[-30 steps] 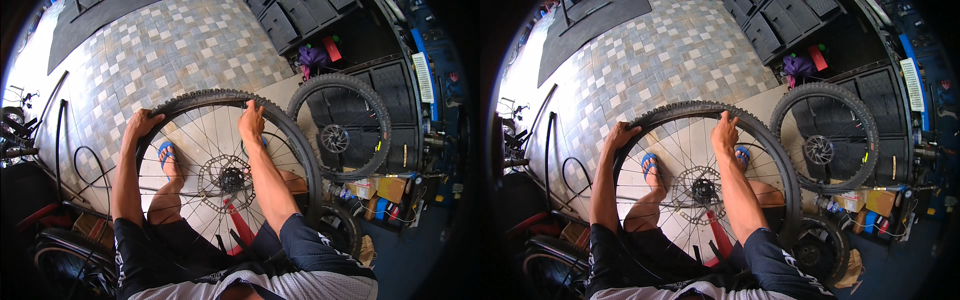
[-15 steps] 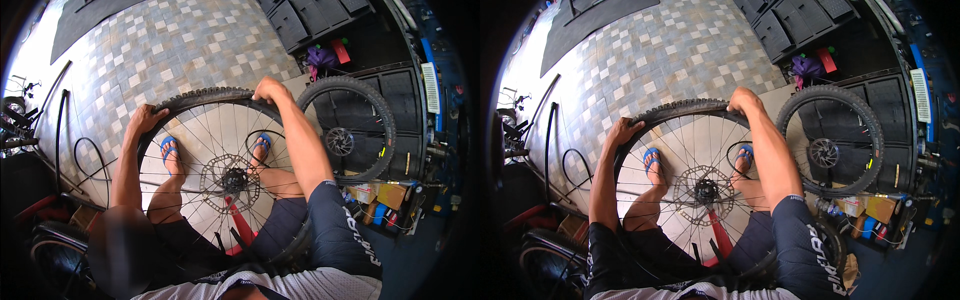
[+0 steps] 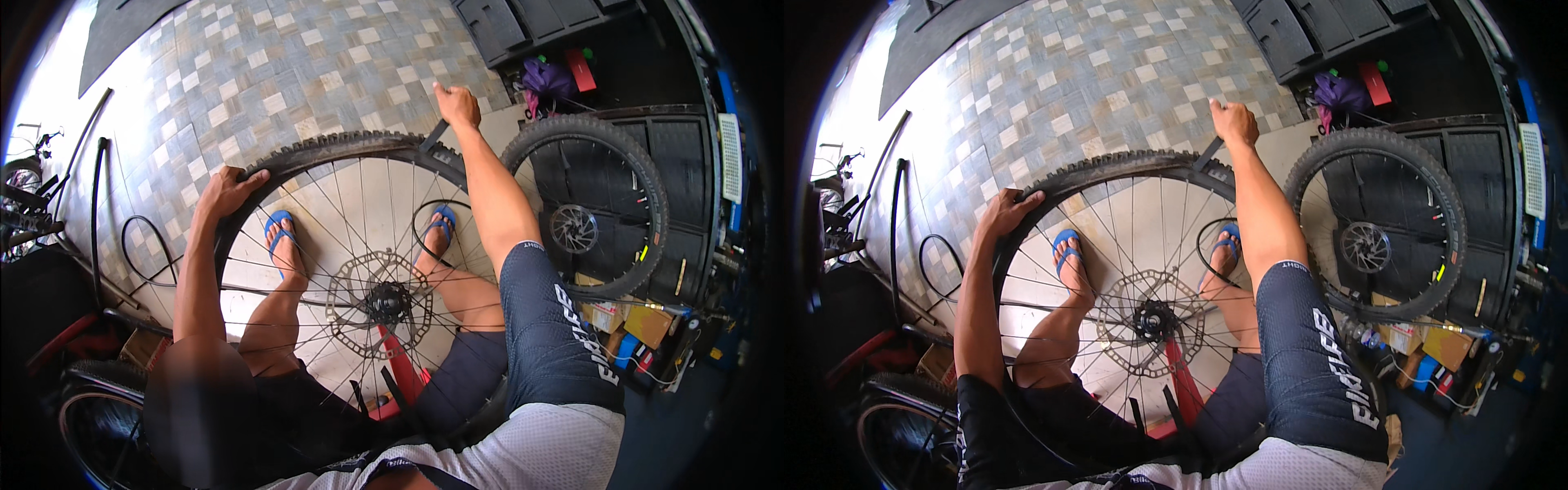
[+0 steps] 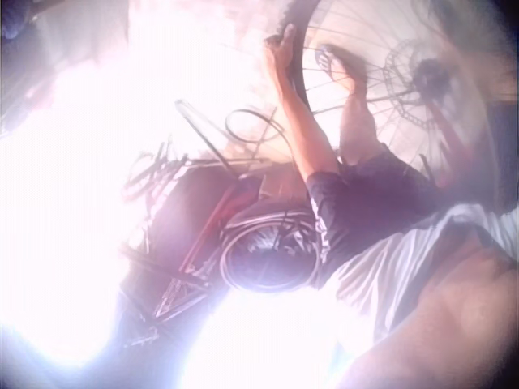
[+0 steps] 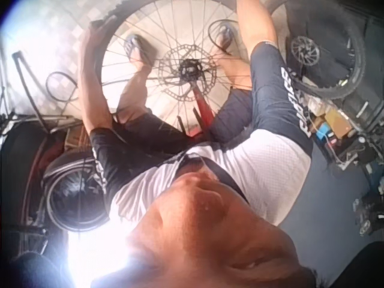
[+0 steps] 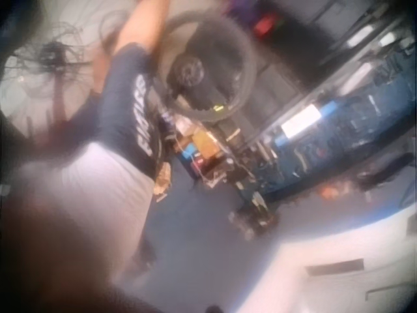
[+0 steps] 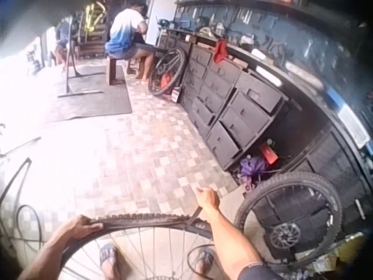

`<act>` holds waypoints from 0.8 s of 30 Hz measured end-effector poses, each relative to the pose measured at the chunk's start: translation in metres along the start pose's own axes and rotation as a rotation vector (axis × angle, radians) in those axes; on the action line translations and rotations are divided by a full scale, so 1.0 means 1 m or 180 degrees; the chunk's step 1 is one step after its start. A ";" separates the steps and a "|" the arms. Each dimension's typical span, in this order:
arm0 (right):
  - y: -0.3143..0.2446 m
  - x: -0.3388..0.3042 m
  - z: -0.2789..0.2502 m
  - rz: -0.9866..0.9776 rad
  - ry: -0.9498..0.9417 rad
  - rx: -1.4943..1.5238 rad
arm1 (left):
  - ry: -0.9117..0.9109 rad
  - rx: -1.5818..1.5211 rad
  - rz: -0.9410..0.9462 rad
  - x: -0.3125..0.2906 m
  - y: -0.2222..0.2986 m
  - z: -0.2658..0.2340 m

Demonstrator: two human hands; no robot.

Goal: The person inflates a bicycle inner tube with a hand pump, then seats the tube and tire onto a bicycle rim. They use tire levers to work the tire bead over the rim edge and continue seating the tire by hand around the circumference.

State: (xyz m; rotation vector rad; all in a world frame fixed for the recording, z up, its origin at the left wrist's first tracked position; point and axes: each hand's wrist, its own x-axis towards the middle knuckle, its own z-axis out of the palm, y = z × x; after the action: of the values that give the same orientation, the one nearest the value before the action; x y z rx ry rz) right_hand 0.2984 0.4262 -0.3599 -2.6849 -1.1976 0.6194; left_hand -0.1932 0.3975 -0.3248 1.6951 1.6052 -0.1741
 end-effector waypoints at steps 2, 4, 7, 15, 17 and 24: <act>0.000 0.005 -0.005 0.0071 -0.0048 0.0115 | 0.0053 -0.0033 -0.0033 -0.002 0.004 0.000; -0.004 0.003 -0.023 -0.0274 -0.0520 -0.0324 | 0.0241 0.0144 -0.0056 -0.009 0.008 0.001; -0.011 -0.023 -0.060 -0.0475 -0.1299 -0.0923 | 0.0430 0.0332 -0.0080 -0.018 0.015 0.001; -0.004 -0.175 -0.052 -0.0811 -0.0746 -0.1219 | 0.0610 0.0329 0.0026 -0.028 0.024 -0.001; 0.003 -0.213 -0.027 -0.0711 -0.0376 -0.1108 | 0.0611 0.0337 -0.0002 -0.027 0.024 0.000; 0.005 -0.224 0.004 -0.0208 0.0186 -0.0374 | 0.0568 0.0307 0.0035 -0.024 0.027 0.001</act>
State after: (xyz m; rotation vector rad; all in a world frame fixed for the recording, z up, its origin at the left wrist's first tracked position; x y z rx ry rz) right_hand 0.1664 0.2572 -0.2947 -2.7250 -1.3400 0.4720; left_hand -0.1736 0.3805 -0.2995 1.8364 1.7415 -0.0985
